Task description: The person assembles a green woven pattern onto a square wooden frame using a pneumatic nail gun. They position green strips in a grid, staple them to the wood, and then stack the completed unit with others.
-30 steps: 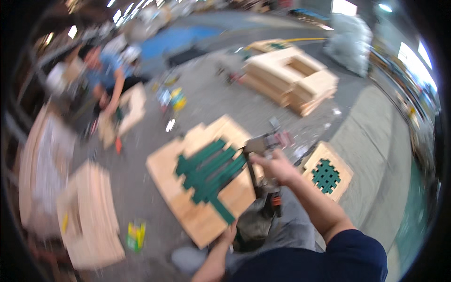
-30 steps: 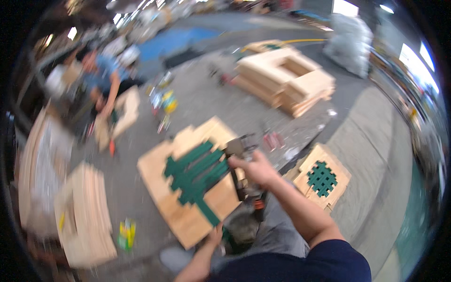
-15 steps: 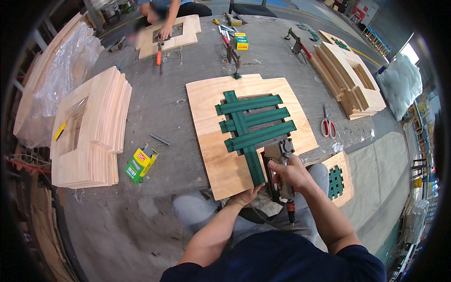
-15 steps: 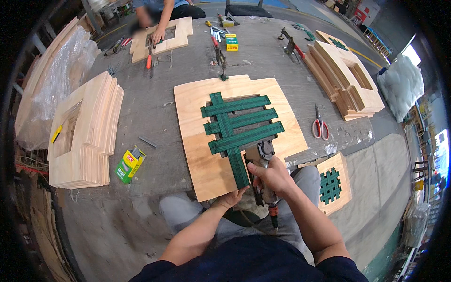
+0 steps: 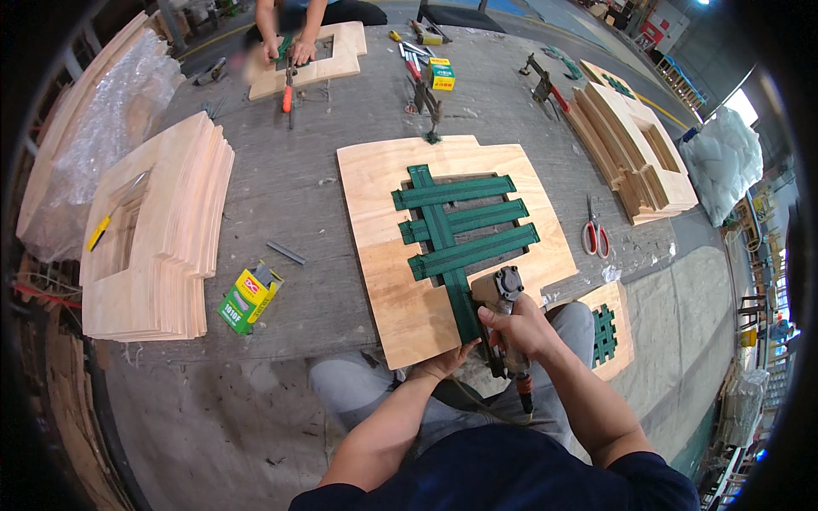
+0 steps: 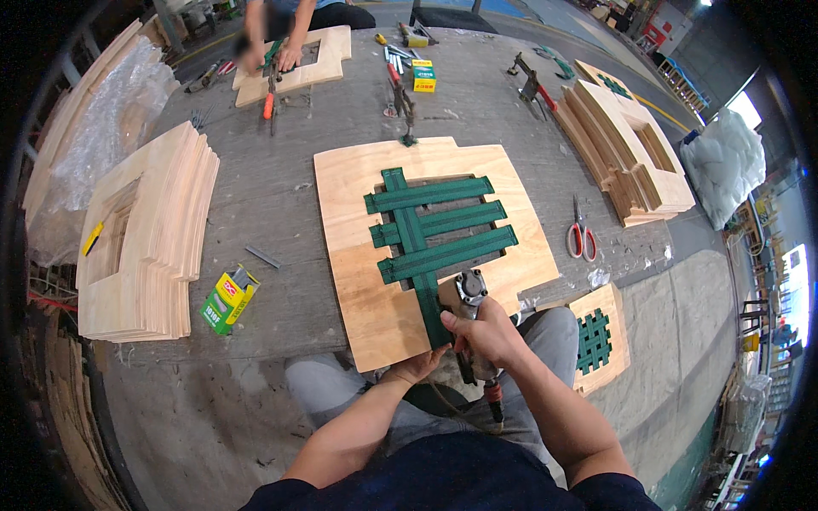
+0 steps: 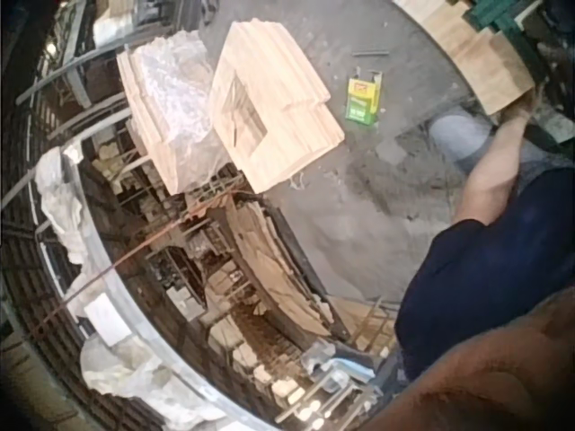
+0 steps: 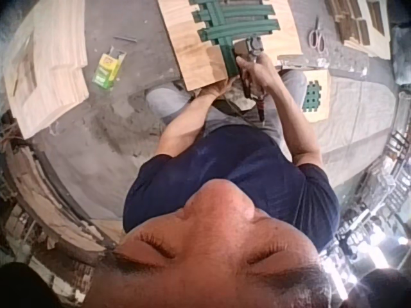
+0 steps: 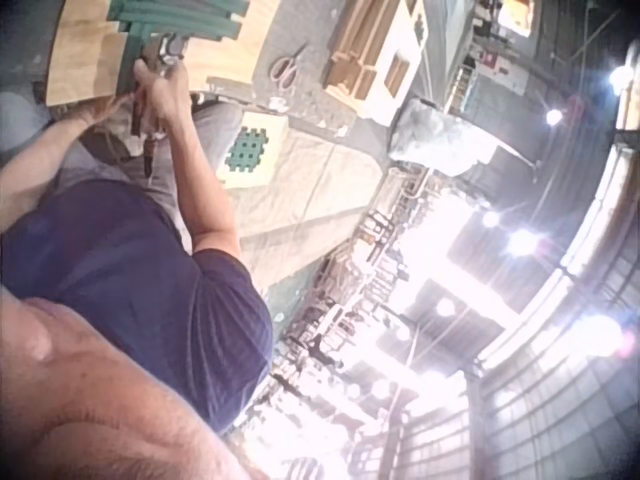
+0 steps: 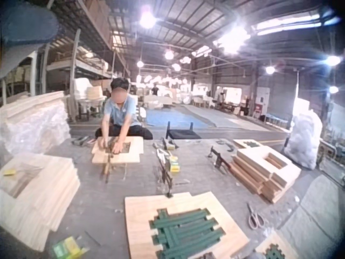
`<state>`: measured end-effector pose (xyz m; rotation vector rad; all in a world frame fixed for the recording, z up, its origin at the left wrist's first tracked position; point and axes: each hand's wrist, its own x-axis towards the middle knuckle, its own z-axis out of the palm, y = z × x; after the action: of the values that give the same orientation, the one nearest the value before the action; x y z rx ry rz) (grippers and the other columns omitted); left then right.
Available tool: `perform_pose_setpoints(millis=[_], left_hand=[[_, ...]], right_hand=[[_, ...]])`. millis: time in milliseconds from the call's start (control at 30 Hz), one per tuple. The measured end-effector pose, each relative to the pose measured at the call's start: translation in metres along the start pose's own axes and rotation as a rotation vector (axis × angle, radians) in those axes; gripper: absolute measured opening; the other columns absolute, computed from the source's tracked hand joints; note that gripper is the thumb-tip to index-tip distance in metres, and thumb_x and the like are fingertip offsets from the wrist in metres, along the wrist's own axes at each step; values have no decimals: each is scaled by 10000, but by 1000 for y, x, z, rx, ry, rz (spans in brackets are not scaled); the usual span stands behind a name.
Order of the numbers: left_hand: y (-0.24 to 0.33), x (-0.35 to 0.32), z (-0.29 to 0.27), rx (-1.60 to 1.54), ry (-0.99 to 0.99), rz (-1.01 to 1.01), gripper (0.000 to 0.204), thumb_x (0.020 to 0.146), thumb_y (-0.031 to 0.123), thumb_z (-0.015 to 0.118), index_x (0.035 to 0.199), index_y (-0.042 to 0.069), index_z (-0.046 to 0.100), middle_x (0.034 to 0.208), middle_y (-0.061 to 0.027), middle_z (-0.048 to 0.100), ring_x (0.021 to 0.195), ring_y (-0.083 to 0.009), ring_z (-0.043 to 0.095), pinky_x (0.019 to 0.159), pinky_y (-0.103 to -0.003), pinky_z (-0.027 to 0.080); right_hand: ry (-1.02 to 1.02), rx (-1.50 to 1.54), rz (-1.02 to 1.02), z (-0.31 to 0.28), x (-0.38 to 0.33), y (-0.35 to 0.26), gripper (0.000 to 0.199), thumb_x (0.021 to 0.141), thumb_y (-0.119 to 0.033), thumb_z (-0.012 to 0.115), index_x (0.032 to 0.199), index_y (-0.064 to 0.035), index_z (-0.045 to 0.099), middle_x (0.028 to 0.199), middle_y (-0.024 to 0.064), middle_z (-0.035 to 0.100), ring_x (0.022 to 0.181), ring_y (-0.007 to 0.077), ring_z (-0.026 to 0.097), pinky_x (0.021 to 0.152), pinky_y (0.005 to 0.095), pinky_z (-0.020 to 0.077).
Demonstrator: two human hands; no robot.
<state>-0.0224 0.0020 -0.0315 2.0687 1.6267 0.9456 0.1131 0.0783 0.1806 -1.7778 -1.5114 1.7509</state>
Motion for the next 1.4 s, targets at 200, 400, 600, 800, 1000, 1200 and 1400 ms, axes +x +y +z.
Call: perform_pose_setpoints(millis=[200, 400, 600, 800, 1000, 1200, 1400], left_hand=[[4, 0, -6, 4, -19, -33, 625, 976, 524, 598, 1478, 169, 488, 1494, -147, 503, 1389, -395, 462, 1140, -555, 364], [7, 3, -12, -114, -63, -75, 663, 931, 422, 672, 1497, 145, 467, 1509, -168, 482, 1420, -411, 424, 1176, -540, 335], [2, -2, -7, -121, 20, -38, 586, 894, 356, 687, 1406, 113, 538, 1379, -173, 566, 1306, -416, 517, 1098, -542, 401], [3, 7, -7, -137, 100, 50, 523, 851, 240, 728, 1320, 81, 562, 1205, -165, 621, 1137, -405, 606, 964, -510, 473], [10, 4, -7, -132, 9, -44, 398, 945, 269, 669, 1280, 72, 581, 1194, -159, 631, 1127, -377, 609, 951, -484, 491], [39, -7, -23, -1107, -490, -767, 464, 1070, 420, 540, 1305, 25, 599, 1096, -124, 691, 701, -191, 670, 631, -335, 542], [95, -2, -108, -187, -290, -381, 460, 1040, 410, 590, 915, -17, 705, 720, -129, 664, 646, -214, 675, 594, -409, 504]], right_hand=[[29, 34, -14, 8, -1, 8, 276, 974, -214, 729, 1102, 17, 650, 678, 26, 609, 540, 135, 597, 489, 304, 462], [58, 28, -56, 18, -8, 5, 275, 981, -195, 713, 1135, 18, 632, 628, 25, 587, 505, 122, 551, 477, 307, 438], [41, -8, -68, 28, -11, 1, 247, 986, -197, 710, 1109, 6, 645, 622, 24, 584, 500, 121, 537, 475, 312, 424], [8, 11, -71, 34, -12, 6, 289, 961, -189, 734, 1165, -13, 629, 783, 37, 681, 615, 118, 608, 543, 302, 489], [66, 53, -62, 26, -24, 1, 235, 956, -191, 736, 1067, 1, 659, 646, 29, 621, 527, 134, 597, 482, 306, 446], [209, 208, -206, -26, -13, 31, 241, 945, -219, 738, 960, 12, 671, 730, 40, 649, 570, 132, 625, 514, 299, 483], [181, 281, -213, -42, -11, 52, 282, 953, -231, 731, 1062, 16, 648, 764, 38, 636, 576, 133, 625, 509, 300, 470]])
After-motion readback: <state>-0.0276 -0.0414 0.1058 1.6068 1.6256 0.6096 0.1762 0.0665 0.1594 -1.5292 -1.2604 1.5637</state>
